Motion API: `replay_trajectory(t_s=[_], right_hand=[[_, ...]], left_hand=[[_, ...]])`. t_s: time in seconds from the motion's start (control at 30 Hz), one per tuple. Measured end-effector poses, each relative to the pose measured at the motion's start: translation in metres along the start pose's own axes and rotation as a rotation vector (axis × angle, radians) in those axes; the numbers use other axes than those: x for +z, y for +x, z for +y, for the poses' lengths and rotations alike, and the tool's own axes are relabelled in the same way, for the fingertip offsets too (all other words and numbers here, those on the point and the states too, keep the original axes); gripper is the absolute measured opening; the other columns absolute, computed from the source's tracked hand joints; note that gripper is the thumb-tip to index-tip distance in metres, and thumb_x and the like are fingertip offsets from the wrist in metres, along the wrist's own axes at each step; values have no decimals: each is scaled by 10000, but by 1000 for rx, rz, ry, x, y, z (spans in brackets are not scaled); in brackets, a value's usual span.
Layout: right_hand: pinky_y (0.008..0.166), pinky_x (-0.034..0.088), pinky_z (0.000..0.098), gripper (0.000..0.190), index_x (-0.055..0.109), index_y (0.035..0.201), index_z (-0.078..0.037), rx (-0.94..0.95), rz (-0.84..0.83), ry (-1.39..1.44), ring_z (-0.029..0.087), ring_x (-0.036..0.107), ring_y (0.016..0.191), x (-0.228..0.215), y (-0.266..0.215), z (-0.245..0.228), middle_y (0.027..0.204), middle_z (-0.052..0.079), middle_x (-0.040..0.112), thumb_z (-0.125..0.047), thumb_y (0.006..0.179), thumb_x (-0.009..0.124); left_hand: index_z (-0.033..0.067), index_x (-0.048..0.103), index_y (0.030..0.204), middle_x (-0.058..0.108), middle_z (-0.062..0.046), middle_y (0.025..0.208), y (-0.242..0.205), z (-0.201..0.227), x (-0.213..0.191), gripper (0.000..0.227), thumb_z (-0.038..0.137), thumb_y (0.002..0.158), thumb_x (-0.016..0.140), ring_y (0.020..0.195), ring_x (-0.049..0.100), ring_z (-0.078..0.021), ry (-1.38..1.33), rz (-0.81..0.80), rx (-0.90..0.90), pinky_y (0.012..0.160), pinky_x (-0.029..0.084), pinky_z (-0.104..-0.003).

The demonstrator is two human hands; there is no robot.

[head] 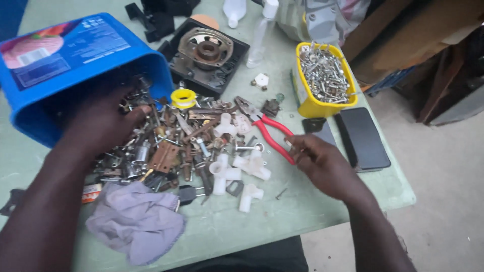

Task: The person assembles small white plastic components by inserting metal pins into them. They repeatedly reach into a blue container to retrieve pins and other hardware, then manipulate the plastic pieces on a cluttered work surface.

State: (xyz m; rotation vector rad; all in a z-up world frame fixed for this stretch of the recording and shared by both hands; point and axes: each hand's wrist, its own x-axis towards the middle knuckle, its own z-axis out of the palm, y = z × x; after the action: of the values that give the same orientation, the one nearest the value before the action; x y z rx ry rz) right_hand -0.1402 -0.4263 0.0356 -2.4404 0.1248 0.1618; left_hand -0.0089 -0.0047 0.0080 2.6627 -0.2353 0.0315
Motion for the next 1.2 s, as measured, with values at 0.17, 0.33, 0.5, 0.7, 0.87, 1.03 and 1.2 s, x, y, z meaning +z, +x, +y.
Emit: replay_trajectory(t_s=[0.17, 0.33, 0.5, 0.7, 0.87, 1.03, 1.2], right_hand=[[929, 540, 363, 366, 773, 1279, -178, -135, 60, -177, 236, 747, 1091, 26, -12, 10, 1191, 25, 801, -203, 922, 696], [855, 548, 470, 324, 744, 1288, -149, -404, 215, -433, 318, 653, 1064, 40, -13, 17, 1167, 75, 729, -202, 980, 658], [919, 528, 452, 264, 734, 1209, -112, -587, 184, -528, 292, 667, 1009, 31, -37, 32, 1133, 85, 739, -258, 990, 715], [862, 519, 393, 133, 798, 1083, -146, -566, -9, -273, 265, 638, 906, 43, -63, 22, 1066, 27, 697, -171, 966, 741], [875, 542, 376, 140, 749, 1041, -160, -527, 139, -238, 238, 682, 973, 53, -61, 26, 1052, 9, 706, -244, 1033, 637], [865, 575, 347, 90, 745, 1041, -188, -399, 221, -206, 190, 745, 1024, 56, -57, 32, 1091, -19, 759, -215, 967, 701], [850, 557, 338, 113, 745, 1062, -225, -366, 269, -247, 165, 737, 1011, 68, -47, 26, 1070, -55, 743, -237, 951, 739]], left_hand=[[245, 521, 1602, 438, -152, 1686, -1, 8, -4, 703, 522, 963, 608, 1498, 394, -461, 7, -38, -52, 1161, 328, -632], [231, 525, 1605, 449, -176, 1677, 0, 2, 1, 689, 530, 989, 588, 1493, 401, -470, 28, -32, -18, 1137, 350, -623], [242, 480, 1627, 409, -175, 1698, 0, 7, -2, 713, 543, 986, 562, 1521, 367, -457, 14, -100, -116, 1155, 327, -637], [229, 515, 1617, 467, -197, 1659, -3, 9, -3, 698, 525, 988, 582, 1475, 423, -490, 65, -46, -63, 1113, 368, -660], [236, 559, 1579, 496, -209, 1629, -1, 4, 0, 698, 545, 958, 641, 1461, 443, -492, 19, -17, -90, 1163, 346, -595], [251, 536, 1582, 480, -166, 1647, -7, 12, -10, 698, 546, 955, 613, 1460, 447, -473, 33, -31, -77, 1125, 377, -637], [250, 535, 1594, 480, -136, 1656, -4, -10, 5, 716, 566, 958, 630, 1463, 446, -454, 47, 24, -21, 1118, 381, -596]])
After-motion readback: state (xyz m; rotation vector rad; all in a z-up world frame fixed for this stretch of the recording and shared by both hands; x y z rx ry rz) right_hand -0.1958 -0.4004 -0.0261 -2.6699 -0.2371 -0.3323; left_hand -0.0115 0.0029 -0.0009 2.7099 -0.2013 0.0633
